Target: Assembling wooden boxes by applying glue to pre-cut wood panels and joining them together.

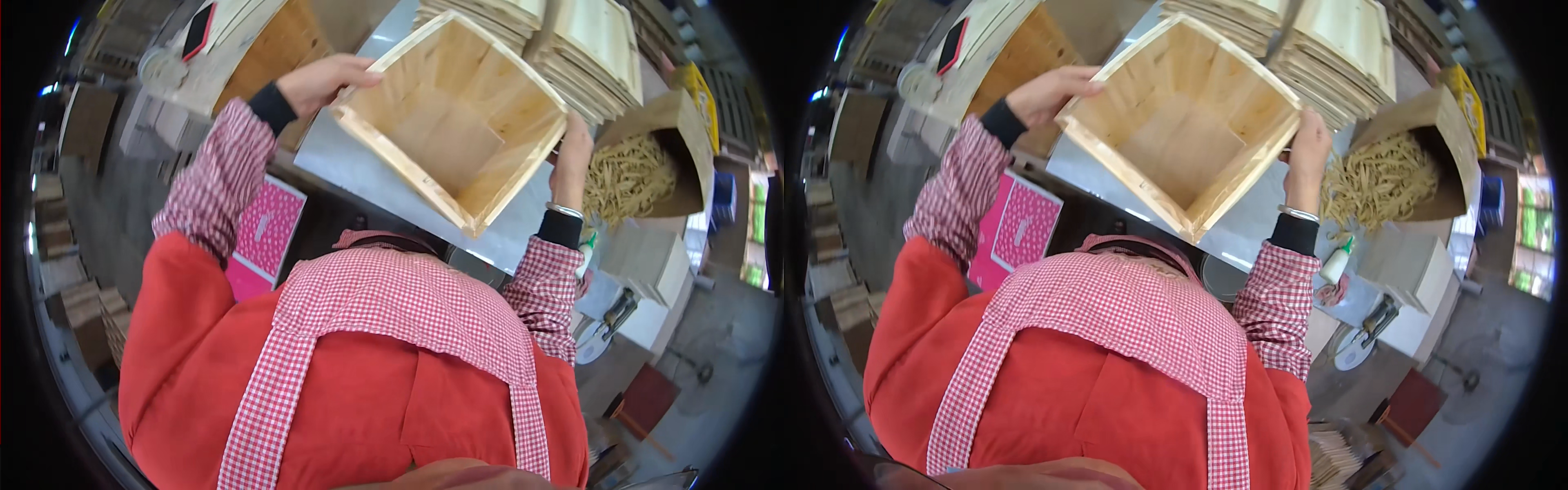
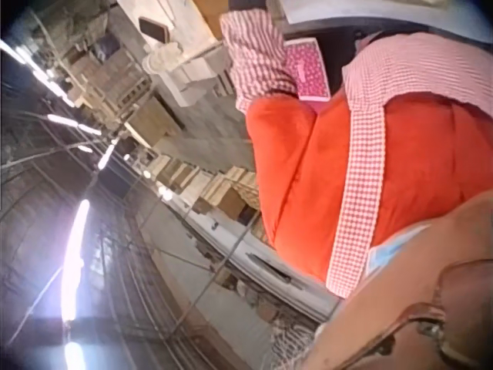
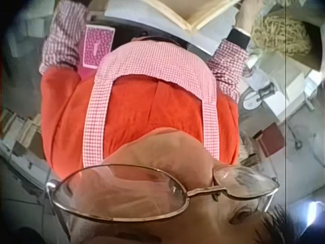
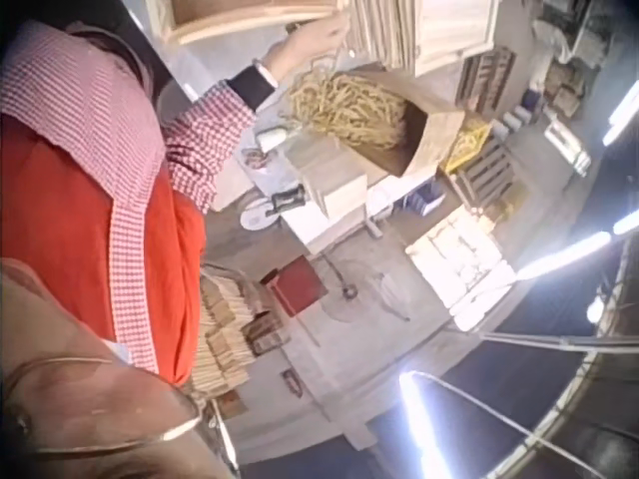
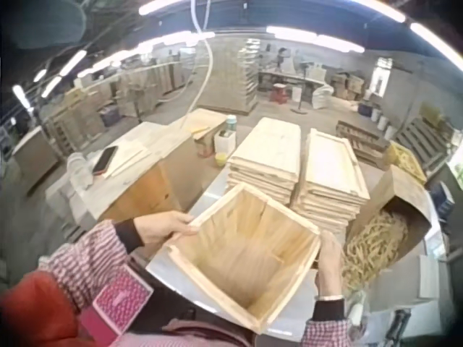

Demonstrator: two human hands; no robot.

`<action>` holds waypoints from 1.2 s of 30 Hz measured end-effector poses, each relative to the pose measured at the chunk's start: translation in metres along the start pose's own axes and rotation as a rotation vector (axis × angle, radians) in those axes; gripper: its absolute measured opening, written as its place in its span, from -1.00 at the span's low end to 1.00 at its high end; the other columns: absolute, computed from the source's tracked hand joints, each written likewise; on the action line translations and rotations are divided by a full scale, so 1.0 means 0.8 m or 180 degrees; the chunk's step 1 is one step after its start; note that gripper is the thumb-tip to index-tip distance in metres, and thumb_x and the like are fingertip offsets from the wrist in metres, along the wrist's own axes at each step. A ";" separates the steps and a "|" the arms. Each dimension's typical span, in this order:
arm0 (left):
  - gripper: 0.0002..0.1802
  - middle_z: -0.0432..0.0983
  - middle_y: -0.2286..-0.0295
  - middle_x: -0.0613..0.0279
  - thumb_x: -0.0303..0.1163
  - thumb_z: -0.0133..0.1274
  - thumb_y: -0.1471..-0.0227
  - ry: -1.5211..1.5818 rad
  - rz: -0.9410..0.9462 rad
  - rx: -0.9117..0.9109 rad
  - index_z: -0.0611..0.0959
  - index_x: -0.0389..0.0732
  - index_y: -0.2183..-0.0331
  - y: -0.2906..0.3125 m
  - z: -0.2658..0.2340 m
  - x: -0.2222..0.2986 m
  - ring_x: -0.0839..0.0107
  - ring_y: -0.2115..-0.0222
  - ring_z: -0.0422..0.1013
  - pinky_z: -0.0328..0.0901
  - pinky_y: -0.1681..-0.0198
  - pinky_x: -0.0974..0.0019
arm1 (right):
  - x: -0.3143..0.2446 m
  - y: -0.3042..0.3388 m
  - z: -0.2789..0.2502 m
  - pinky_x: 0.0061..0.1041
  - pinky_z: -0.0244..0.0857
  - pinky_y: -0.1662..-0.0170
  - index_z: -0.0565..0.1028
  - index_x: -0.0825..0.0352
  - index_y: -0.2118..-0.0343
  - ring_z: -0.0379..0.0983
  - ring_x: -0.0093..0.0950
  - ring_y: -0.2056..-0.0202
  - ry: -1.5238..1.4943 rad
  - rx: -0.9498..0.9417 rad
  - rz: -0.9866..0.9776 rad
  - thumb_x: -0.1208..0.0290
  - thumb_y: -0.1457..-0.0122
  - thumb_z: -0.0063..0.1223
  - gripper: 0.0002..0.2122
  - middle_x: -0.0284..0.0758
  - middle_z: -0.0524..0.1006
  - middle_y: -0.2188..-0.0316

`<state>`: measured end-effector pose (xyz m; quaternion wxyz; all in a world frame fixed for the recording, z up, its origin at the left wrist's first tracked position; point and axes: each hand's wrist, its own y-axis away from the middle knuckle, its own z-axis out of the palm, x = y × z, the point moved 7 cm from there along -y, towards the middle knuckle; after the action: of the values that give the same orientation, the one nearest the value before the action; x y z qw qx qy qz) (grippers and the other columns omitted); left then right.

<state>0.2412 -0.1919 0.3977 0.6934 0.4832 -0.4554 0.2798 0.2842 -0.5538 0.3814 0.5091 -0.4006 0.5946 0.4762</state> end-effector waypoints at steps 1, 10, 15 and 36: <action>-0.46 0.47 0.08 0.21 -0.26 0.03 -0.14 0.0031 -0.0174 -0.0236 0.37 -0.33 -0.09 -0.004 0.001 -0.004 0.53 0.15 0.44 0.33 0.06 0.41 | 0.005 -0.003 -0.003 -0.64 0.26 0.55 0.50 0.26 0.37 0.39 -0.64 0.54 0.0072 -0.0072 0.0004 0.15 -0.23 -0.15 -0.71 -0.42 0.49 0.52; -0.73 0.39 0.60 0.31 -0.32 0.13 0.22 -0.1354 -0.0233 0.0468 0.51 -0.31 0.47 0.010 0.028 -0.044 0.45 0.66 0.21 0.06 0.66 0.26 | 0.007 0.168 0.006 -0.36 0.20 -0.11 0.08 0.54 -0.20 0.25 -0.29 -0.07 0.0805 -0.0572 -0.0167 0.12 -0.24 -0.08 -0.35 -0.05 0.16 -0.17; -0.70 0.50 0.51 0.15 -0.48 0.13 0.26 0.0265 -0.0203 0.1783 0.56 -0.43 0.37 0.237 0.029 -0.092 0.37 0.54 0.43 0.30 0.54 0.22 | -0.041 0.216 0.114 -0.41 0.17 -0.11 0.09 0.56 -0.18 0.27 -0.31 -0.05 0.0351 -0.1638 0.0187 0.14 -0.25 -0.07 -0.38 -0.04 0.20 -0.13; -0.60 0.51 0.33 -0.01 -0.66 -0.05 0.22 0.2900 0.0598 0.5261 0.47 -0.47 0.20 0.708 -0.174 -0.461 0.12 0.32 0.51 0.45 0.19 0.06 | 0.196 0.374 0.431 -0.65 0.33 0.52 0.43 0.41 0.05 0.42 -0.63 0.55 0.2013 -0.4456 0.0204 0.27 -0.28 -0.12 -0.68 -0.33 0.50 0.51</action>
<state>-0.3353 0.1690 0.2837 0.2175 0.6268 0.1643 0.7299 0.0489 -0.1489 0.2639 -0.0715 -0.7292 0.2832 0.6189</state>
